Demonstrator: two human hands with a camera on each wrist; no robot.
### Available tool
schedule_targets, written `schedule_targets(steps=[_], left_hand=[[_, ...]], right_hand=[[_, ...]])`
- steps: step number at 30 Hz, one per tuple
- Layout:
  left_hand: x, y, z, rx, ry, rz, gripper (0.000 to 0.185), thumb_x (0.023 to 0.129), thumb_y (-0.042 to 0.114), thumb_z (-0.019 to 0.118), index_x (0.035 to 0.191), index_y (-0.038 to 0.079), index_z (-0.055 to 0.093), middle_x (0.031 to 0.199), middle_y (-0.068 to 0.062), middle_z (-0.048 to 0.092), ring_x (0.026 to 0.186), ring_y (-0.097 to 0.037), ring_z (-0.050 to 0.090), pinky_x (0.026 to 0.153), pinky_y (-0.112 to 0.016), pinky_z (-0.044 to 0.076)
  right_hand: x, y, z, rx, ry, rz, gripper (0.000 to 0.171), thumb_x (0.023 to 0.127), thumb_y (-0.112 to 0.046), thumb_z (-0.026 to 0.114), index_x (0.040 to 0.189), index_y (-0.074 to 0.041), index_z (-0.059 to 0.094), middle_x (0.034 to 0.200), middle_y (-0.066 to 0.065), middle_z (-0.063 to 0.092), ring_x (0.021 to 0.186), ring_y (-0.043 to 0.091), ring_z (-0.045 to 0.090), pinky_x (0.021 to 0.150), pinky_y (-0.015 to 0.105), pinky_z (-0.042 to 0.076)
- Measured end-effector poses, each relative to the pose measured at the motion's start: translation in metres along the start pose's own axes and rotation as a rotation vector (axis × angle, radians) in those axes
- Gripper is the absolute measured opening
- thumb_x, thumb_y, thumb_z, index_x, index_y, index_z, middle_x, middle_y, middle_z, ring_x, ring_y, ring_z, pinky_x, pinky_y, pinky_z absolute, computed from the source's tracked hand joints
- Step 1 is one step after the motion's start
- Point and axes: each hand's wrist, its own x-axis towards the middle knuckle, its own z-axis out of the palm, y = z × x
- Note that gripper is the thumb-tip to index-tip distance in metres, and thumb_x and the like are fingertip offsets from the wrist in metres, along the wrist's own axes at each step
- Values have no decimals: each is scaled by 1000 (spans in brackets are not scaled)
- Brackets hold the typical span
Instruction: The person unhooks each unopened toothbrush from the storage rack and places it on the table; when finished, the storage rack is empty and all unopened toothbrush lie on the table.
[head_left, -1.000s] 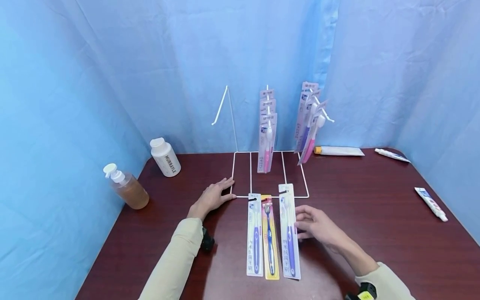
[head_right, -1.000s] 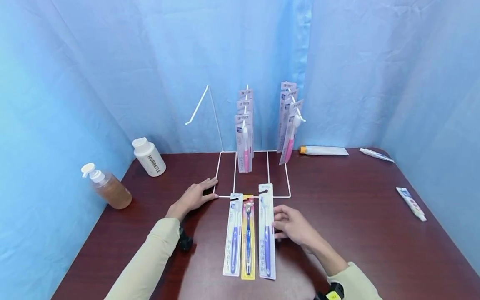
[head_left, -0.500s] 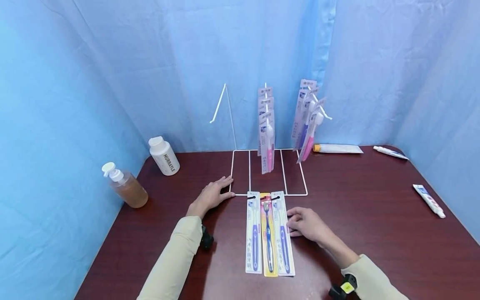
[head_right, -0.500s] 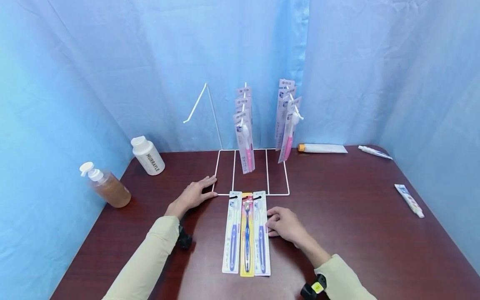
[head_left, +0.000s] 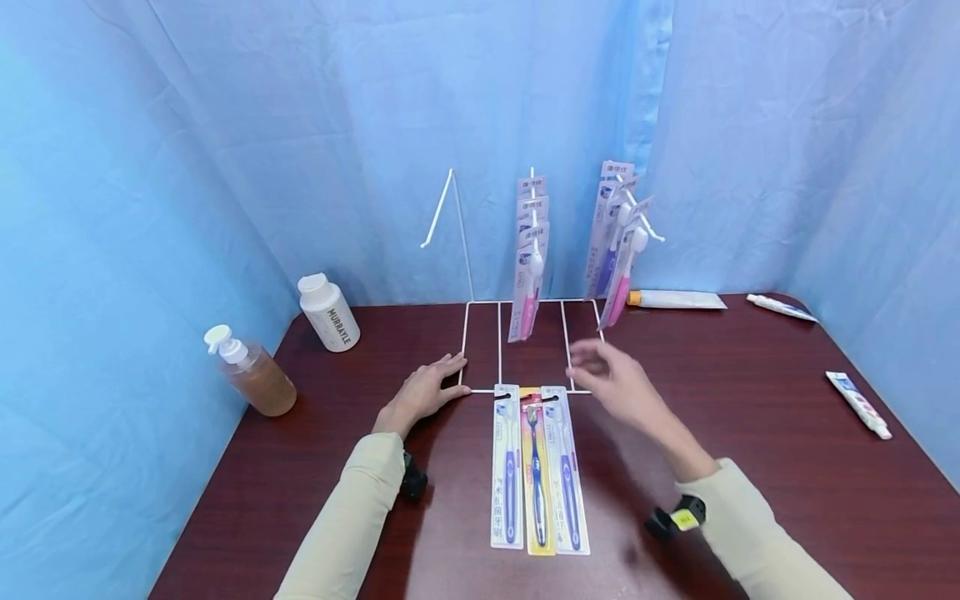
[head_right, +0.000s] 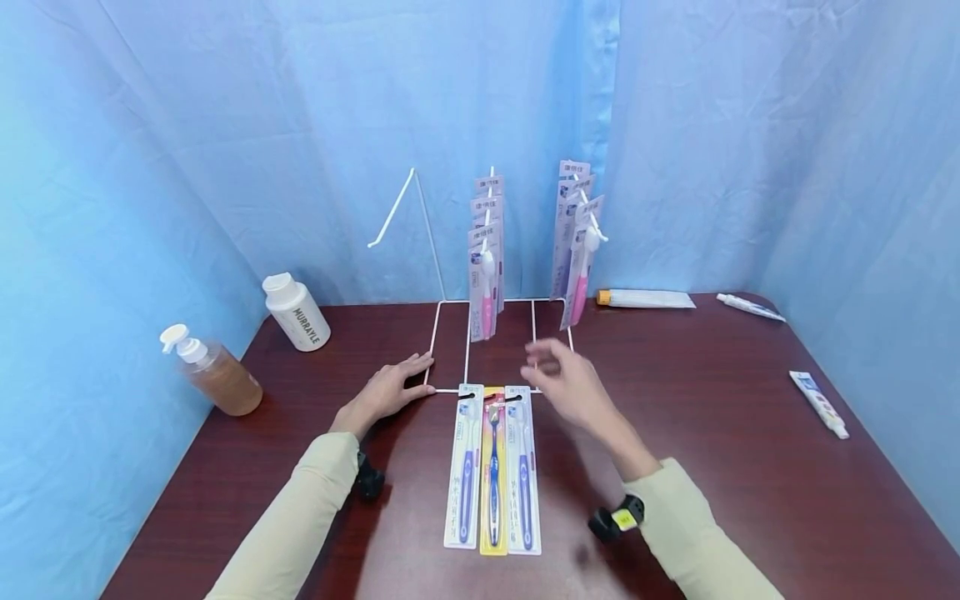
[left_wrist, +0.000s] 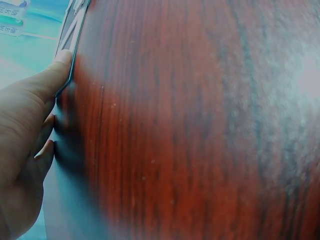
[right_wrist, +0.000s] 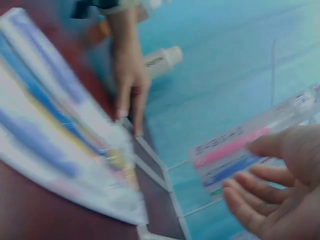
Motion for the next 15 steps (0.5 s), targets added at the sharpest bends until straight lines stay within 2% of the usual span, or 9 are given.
schedule_targets(steps=[3, 8, 11, 15], left_hand=[[-1, -1, 0, 2, -3, -6, 62, 92, 42, 61, 145, 15, 43, 154, -2, 35, 142, -24, 32, 109, -54, 32], [-1, -2, 0, -6, -4, -5, 62, 92, 42, 60, 146, 16, 42, 155, -3, 34, 143, -26, 31, 110, -55, 30], [-2, 0, 0, -12, -4, -1, 62, 92, 41, 60, 146, 15, 42, 154, -3, 34, 142, -27, 31, 110, -55, 30], [-2, 0, -1, -10, -7, 2, 62, 92, 41, 60, 146, 15, 42, 154, -4, 34, 142, -28, 32, 110, -56, 30]], right_hand=[[26, -15, -4, 113, 44, -65, 43, 93, -16, 64, 132, -2, 51, 123, 17, 60, 114, 30, 59, 97, 41, 48], [61, -27, -2, 226, 50, -137, 48, 97, -12, 55, 142, -1, 41, 139, 21, 49, 131, 32, 46, 110, 43, 36], [72, -28, 2, 252, 66, -142, 43, 98, -10, 53, 139, 0, 45, 136, 21, 53, 128, 31, 49, 109, 40, 38], [74, -28, 10, 240, 122, -173, 30, 96, -7, 55, 125, 2, 57, 119, 21, 63, 108, 29, 62, 93, 23, 50]])
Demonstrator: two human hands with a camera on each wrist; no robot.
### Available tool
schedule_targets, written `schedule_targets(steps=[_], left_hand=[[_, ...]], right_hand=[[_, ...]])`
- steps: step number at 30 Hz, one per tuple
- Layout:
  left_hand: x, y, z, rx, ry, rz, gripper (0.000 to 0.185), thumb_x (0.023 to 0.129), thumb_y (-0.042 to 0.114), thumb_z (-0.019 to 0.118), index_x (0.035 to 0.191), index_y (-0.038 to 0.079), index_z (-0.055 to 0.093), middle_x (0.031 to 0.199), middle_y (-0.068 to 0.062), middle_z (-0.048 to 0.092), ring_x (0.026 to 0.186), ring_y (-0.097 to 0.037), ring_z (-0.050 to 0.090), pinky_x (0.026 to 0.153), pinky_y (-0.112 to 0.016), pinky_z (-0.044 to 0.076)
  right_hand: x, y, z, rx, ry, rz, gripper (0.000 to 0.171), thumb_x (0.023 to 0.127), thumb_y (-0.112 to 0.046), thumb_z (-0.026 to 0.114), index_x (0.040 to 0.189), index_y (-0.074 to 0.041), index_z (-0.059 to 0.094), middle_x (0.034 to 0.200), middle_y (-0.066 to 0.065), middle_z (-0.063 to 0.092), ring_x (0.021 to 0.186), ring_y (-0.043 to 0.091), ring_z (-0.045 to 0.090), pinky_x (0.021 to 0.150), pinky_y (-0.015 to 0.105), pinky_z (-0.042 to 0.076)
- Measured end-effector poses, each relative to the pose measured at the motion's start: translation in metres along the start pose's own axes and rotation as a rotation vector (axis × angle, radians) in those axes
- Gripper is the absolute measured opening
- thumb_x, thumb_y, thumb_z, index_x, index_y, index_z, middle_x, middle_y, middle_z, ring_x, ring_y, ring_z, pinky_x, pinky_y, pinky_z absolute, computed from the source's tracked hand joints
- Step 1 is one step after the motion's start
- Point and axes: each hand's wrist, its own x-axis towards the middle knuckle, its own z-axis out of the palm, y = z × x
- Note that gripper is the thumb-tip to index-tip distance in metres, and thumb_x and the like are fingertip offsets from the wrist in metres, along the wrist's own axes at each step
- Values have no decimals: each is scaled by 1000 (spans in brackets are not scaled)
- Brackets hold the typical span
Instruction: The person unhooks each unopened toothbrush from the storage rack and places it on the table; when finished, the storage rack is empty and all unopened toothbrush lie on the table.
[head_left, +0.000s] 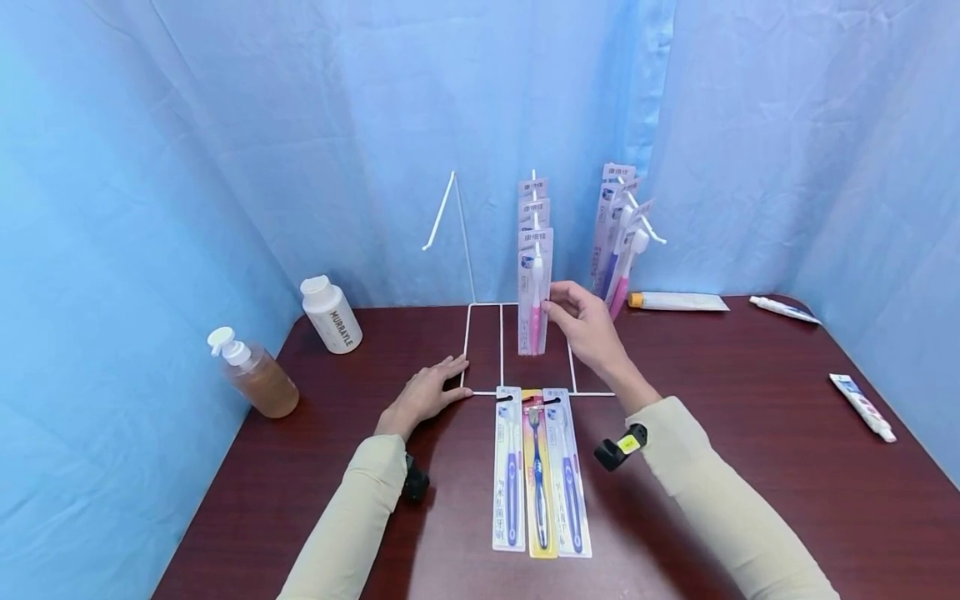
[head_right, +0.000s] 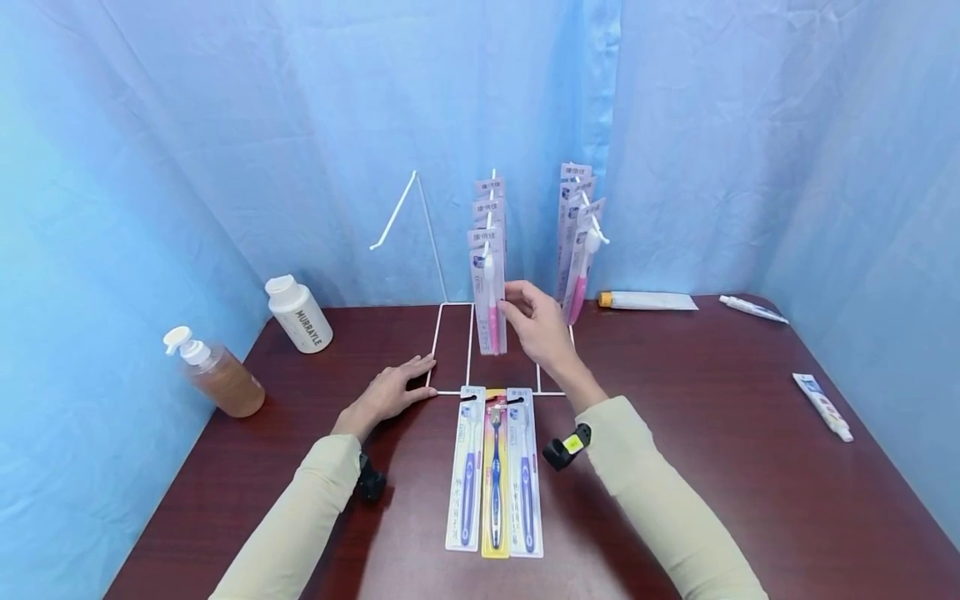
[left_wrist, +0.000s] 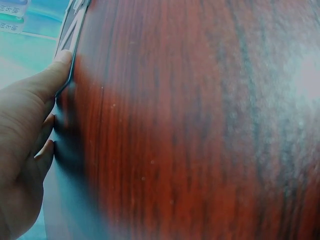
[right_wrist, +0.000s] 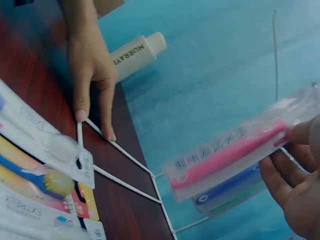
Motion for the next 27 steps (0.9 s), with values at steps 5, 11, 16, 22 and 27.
schedule_targets(steps=[5, 11, 16, 22, 27], left_hand=[[1, 1, 0, 7, -2, -4, 62, 92, 42, 60, 146, 16, 42, 154, -3, 35, 142, -27, 33, 109, -55, 32], [2, 0, -1, 7, -13, -17, 63, 92, 43, 60, 146, 17, 42, 154, -2, 34, 142, -26, 32, 110, -54, 32], [1, 0, 0, 13, -9, -21, 63, 92, 43, 60, 146, 17, 42, 154, -2, 34, 142, -25, 32, 110, -53, 32], [0, 2, 1, 19, -9, -25, 63, 92, 43, 60, 146, 17, 42, 154, -3, 35, 142, -26, 32, 110, -54, 31], [0, 3, 0, 22, -3, -27, 63, 92, 43, 60, 146, 18, 42, 154, -3, 35, 142, -26, 33, 110, -54, 31]], right_hand=[[-17, -5, -1, -52, 25, -52, 25, 95, -15, 60, 117, -3, 64, 107, 14, 68, 91, 20, 65, 76, 13, 50], [-41, -23, -9, -50, -24, -62, 26, 94, -16, 62, 118, -5, 64, 104, 13, 69, 84, 11, 67, 74, 23, 55], [-52, -41, -14, 14, -67, -53, 27, 93, -13, 63, 118, -3, 63, 105, 14, 69, 83, 10, 67, 74, 25, 56], [-66, -48, -24, 60, -116, -5, 28, 94, -13, 61, 120, -3, 62, 110, 16, 67, 86, 11, 68, 77, 28, 57], [-85, -36, -36, 70, -146, 57, 29, 95, -13, 59, 120, 0, 61, 112, 20, 66, 86, 10, 69, 76, 30, 58]])
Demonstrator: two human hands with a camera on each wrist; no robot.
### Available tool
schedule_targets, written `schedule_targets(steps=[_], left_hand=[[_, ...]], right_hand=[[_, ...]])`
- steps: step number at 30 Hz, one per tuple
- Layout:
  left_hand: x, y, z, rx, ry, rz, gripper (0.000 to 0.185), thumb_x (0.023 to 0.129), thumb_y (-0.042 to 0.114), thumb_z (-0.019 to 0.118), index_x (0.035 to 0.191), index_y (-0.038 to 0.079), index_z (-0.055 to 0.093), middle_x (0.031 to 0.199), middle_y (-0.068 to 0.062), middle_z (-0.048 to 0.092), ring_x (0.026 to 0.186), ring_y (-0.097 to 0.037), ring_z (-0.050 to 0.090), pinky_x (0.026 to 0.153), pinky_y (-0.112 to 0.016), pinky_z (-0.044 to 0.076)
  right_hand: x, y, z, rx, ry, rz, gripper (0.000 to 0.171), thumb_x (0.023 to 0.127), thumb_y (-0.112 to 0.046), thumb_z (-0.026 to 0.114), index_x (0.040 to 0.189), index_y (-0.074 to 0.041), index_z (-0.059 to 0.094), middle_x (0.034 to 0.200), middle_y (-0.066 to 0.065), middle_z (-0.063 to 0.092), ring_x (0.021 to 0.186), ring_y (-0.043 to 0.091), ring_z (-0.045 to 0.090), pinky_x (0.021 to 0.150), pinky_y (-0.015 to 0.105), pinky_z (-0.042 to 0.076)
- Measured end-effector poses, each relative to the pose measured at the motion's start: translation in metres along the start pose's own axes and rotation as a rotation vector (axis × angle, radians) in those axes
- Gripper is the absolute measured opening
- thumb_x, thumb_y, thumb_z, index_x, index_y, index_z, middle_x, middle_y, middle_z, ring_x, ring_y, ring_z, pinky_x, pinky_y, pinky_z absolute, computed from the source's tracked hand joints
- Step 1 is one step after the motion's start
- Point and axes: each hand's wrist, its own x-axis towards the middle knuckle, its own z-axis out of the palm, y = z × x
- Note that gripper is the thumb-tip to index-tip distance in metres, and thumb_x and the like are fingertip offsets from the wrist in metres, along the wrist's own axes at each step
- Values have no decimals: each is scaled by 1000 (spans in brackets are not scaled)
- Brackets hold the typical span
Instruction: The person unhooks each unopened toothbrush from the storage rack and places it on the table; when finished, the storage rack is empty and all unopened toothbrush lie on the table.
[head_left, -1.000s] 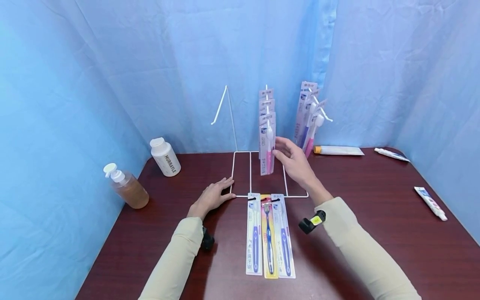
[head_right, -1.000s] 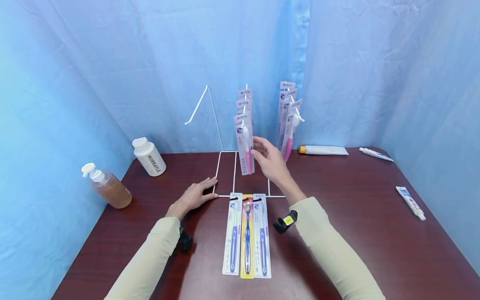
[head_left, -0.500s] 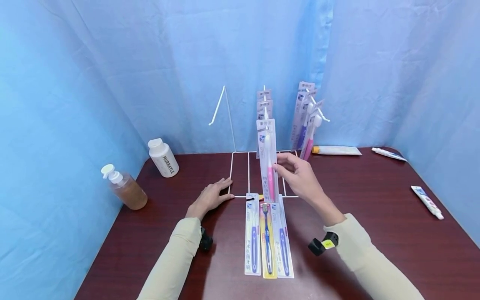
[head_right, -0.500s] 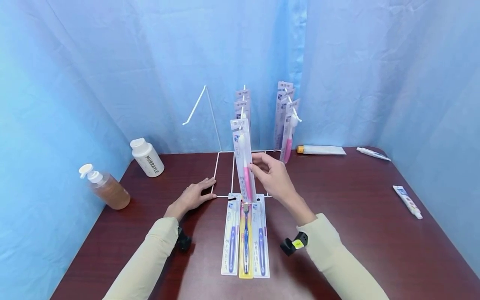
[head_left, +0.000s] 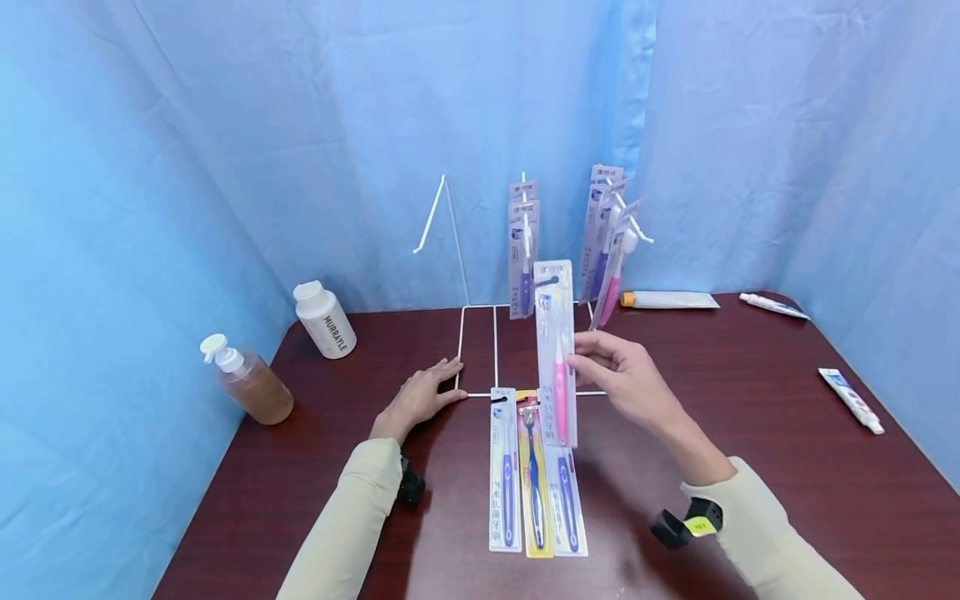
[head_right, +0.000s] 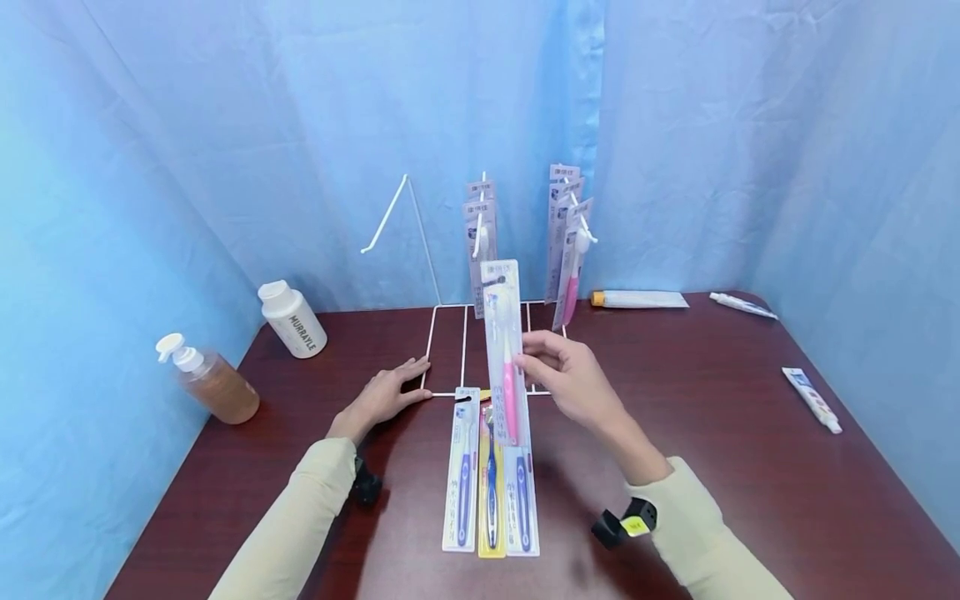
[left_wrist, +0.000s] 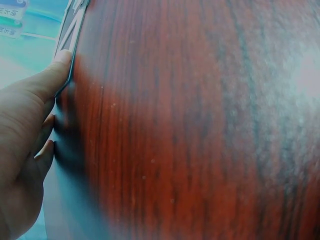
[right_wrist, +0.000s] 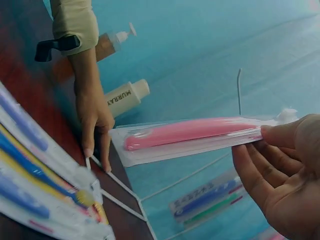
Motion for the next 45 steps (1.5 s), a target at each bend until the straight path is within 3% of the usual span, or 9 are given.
schedule_targets(steps=[6, 14, 22, 25, 33, 38, 41, 45], left_hand=[[0, -1, 0, -5, -2, 8, 63, 92, 43, 61, 146, 17, 42, 154, -3, 35, 142, -26, 33, 111, -54, 31], [1, 0, -1, -3, -5, 1, 63, 92, 43, 60, 146, 17, 42, 154, -3, 34, 142, -26, 32, 111, -54, 31], [2, -1, 0, 5, -9, -10, 63, 92, 43, 60, 146, 18, 42, 154, -3, 35, 142, -26, 32, 111, -54, 31], [2, -1, 0, 1, -13, -13, 63, 92, 44, 60, 146, 18, 42, 155, -2, 34, 142, -26, 32, 111, -55, 30], [1, 1, -2, -22, -18, -16, 63, 92, 42, 61, 146, 17, 41, 155, -3, 33, 143, -28, 30, 111, -57, 28], [0, 1, -3, -18, -12, -17, 63, 92, 42, 61, 146, 17, 42, 155, -3, 34, 142, -29, 31, 111, -57, 28], [0, 1, -2, -10, -10, -18, 63, 92, 43, 61, 146, 18, 42, 155, -3, 34, 142, -28, 32, 110, -56, 29], [1, 1, -1, -4, -9, -16, 63, 92, 43, 60, 147, 18, 41, 155, -2, 34, 142, -26, 32, 111, -55, 30]], right_hand=[[-27, 33, -11, 26, -41, 68, 30, 96, -8, 57, 120, 10, 57, 109, 30, 63, 83, 10, 69, 72, 36, 58], [-55, 81, -21, 120, -122, 469, 38, 94, -7, 59, 126, 12, 51, 108, 19, 66, 89, 16, 66, 78, 35, 58], [-59, 98, -9, 142, -158, 536, 37, 91, 0, 57, 122, 19, 47, 94, 12, 67, 84, 17, 66, 75, 35, 58], [-60, 97, -3, 76, -137, 536, 34, 89, 2, 57, 119, 18, 49, 89, 12, 66, 78, 18, 67, 71, 34, 59], [-59, 80, 2, -275, -101, 498, 26, 88, -6, 65, 109, 7, 61, 81, 9, 67, 64, 17, 64, 56, 31, 57], [-34, 65, -4, -471, -96, 345, 27, 90, -16, 65, 112, -1, 65, 89, 8, 70, 74, 16, 64, 65, 31, 54], [-11, 54, -4, -480, -51, 230, 29, 91, -17, 65, 117, -5, 63, 99, 9, 70, 86, 19, 66, 74, 35, 54], [24, 40, 3, -373, 17, 105, 33, 92, -16, 64, 123, -7, 58, 111, 11, 66, 100, 25, 65, 84, 39, 54]])
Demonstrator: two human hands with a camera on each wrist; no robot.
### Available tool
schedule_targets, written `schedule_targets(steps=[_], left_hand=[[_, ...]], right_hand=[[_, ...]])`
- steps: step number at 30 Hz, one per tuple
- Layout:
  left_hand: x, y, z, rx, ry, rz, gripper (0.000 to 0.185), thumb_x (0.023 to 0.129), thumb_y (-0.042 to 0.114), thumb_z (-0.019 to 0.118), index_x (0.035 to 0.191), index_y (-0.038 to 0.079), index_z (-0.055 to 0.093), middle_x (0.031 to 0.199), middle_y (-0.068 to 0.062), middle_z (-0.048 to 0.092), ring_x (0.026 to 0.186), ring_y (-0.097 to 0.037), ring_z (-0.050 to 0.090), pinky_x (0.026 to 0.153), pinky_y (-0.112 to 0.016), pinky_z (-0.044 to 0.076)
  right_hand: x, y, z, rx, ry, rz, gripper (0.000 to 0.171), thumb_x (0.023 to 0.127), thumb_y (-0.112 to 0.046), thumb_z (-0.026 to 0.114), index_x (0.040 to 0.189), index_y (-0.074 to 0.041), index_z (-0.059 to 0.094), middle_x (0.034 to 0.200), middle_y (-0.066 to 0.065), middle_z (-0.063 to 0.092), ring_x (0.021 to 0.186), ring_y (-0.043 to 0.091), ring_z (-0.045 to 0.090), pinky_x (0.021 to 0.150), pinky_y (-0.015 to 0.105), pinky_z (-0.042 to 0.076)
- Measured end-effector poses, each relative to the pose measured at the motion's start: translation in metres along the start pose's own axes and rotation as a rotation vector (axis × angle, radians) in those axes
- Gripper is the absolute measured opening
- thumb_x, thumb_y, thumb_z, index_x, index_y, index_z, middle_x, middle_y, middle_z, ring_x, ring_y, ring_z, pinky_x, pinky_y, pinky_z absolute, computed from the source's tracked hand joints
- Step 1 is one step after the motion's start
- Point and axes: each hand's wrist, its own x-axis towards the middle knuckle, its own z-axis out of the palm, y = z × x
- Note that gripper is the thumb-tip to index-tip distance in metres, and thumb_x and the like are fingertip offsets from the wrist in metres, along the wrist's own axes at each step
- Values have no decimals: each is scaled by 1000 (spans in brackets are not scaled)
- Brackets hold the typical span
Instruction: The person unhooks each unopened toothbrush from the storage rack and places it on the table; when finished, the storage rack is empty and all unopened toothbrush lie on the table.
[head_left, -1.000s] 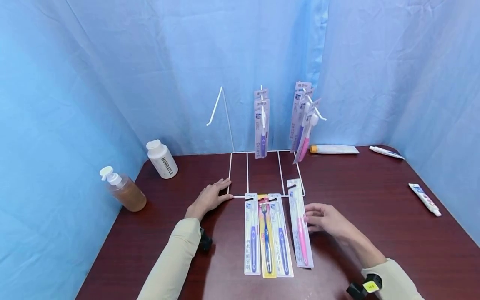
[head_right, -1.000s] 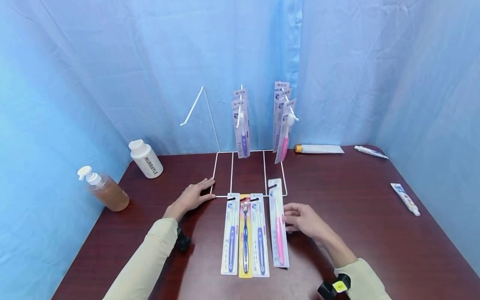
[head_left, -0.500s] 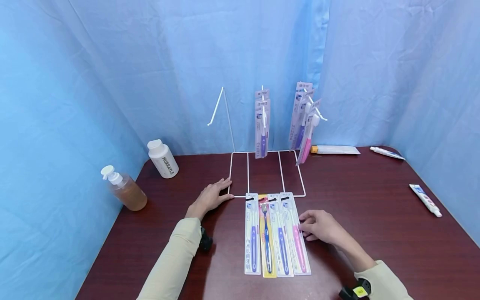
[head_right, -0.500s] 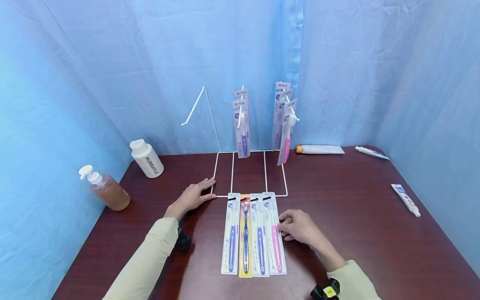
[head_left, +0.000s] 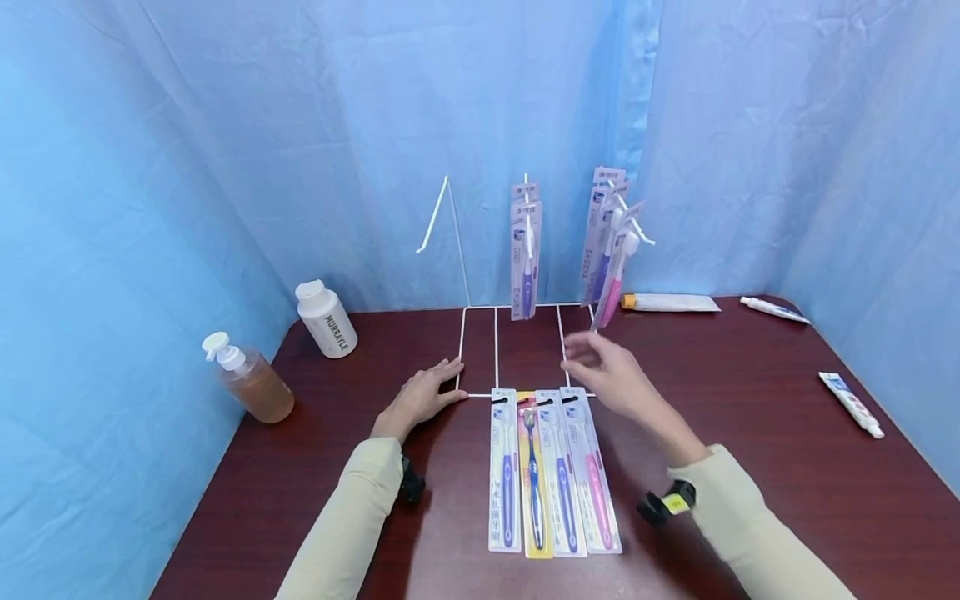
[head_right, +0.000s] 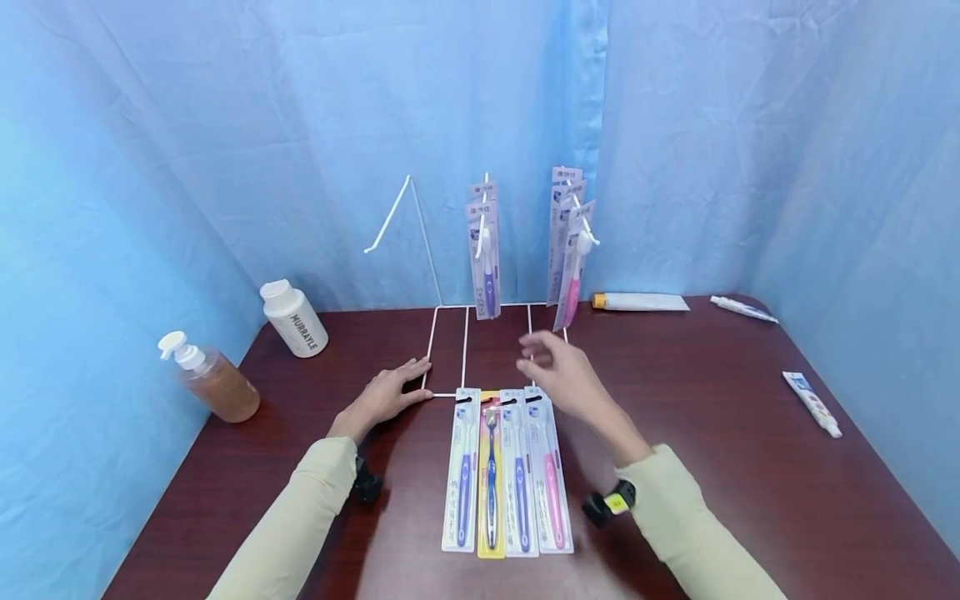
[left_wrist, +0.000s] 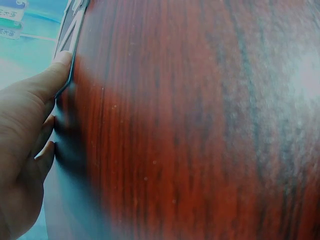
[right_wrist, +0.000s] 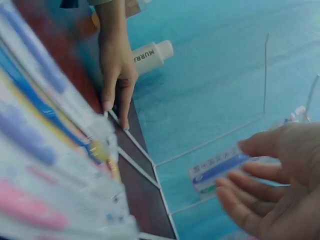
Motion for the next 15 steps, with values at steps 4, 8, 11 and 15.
schedule_targets(steps=[4, 8, 11, 15], left_hand=[[0, -1, 1, -7, -2, -3, 63, 92, 44, 60, 147, 19, 41, 155, -1, 33, 143, -25, 31, 111, -55, 29], [0, -1, 0, -12, -6, 3, 63, 92, 43, 60, 147, 18, 41, 155, -2, 34, 142, -27, 32, 111, -56, 29], [0, 0, -1, -9, -9, 4, 63, 92, 43, 60, 147, 18, 41, 155, -2, 33, 142, -28, 32, 110, -56, 30], [0, -1, -1, -5, -15, -4, 64, 92, 44, 60, 147, 19, 40, 155, -1, 33, 142, -27, 32, 110, -55, 30]], right_hand=[[32, -14, 4, 73, 89, -76, 39, 93, -14, 62, 129, -4, 53, 122, 14, 60, 112, 27, 59, 94, 40, 50], [60, -19, 8, 119, 185, -87, 43, 95, -11, 59, 135, 0, 46, 130, 19, 55, 121, 30, 53, 100, 43, 46], [79, -20, 10, 165, 232, -67, 45, 96, -12, 57, 137, -1, 43, 132, 20, 53, 124, 30, 52, 103, 43, 43], [101, -20, 13, 220, 278, -61, 43, 97, -15, 55, 137, -3, 45, 131, 19, 54, 123, 31, 53, 105, 42, 42]])
